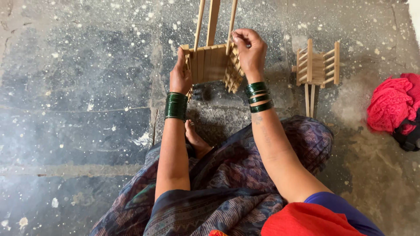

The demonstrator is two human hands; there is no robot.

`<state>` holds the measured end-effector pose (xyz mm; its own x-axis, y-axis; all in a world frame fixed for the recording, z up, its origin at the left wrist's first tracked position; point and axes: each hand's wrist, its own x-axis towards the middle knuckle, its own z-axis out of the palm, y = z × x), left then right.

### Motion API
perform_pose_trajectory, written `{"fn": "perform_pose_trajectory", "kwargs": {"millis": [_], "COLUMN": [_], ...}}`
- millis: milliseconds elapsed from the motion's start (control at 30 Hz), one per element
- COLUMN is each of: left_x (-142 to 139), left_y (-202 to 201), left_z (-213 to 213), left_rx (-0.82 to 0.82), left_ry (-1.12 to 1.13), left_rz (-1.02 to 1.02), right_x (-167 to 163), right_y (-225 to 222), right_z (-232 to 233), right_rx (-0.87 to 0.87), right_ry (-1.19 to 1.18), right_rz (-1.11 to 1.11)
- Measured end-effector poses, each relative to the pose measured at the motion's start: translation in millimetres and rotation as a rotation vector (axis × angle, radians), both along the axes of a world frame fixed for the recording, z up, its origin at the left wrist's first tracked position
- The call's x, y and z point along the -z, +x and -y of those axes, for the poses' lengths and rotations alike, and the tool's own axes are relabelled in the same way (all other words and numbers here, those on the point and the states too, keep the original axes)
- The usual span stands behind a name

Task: The person sits on the floor assembling a small wooden handloom/spinning frame. They insert and press wooden slats and pegs into the frame, rotate and reposition the frame to work on different sides, fit cross pieces together by hand, and finally lay the assembled frame flat on the floor next to a second similar wooden frame.

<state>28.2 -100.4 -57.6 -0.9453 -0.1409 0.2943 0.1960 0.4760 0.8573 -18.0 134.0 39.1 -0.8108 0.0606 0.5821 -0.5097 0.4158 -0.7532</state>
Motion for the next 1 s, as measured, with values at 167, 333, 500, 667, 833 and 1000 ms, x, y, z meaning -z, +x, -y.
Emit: {"fn": "perform_pose_trajectory", "kwargs": {"millis": [167,333,500,667,833,1000], "left_x": [-7,-20,-22,-19,-20,-21], "left_y": [7,11,10,9,10,12], "left_z": [-3,-3,-2,-2,-2,-1], "left_rx": [-0.026,-0.016,-0.007,-0.007,0.0,0.009], "left_ry": [0.019,0.038,0.021,0.007,0.004,0.023], "left_rz": [-0.061,0.077,0.014,0.018,0.054,0.029], "right_x": [-27,-37,-1,16,-35,-68], "right_y": [-16,-40,-26,-14,-41,-58], "right_z": [13,15,10,11,19,19], "right_rx": [0.059,-0.092,-0.032,-0.109,0.019,-0.108], "right_ry": [0.014,-0.042,0.012,-0.137,-0.009,-0.07], "right_rz": [-0.076,-0.236,0.003,0.112,-0.17,-0.34]}}
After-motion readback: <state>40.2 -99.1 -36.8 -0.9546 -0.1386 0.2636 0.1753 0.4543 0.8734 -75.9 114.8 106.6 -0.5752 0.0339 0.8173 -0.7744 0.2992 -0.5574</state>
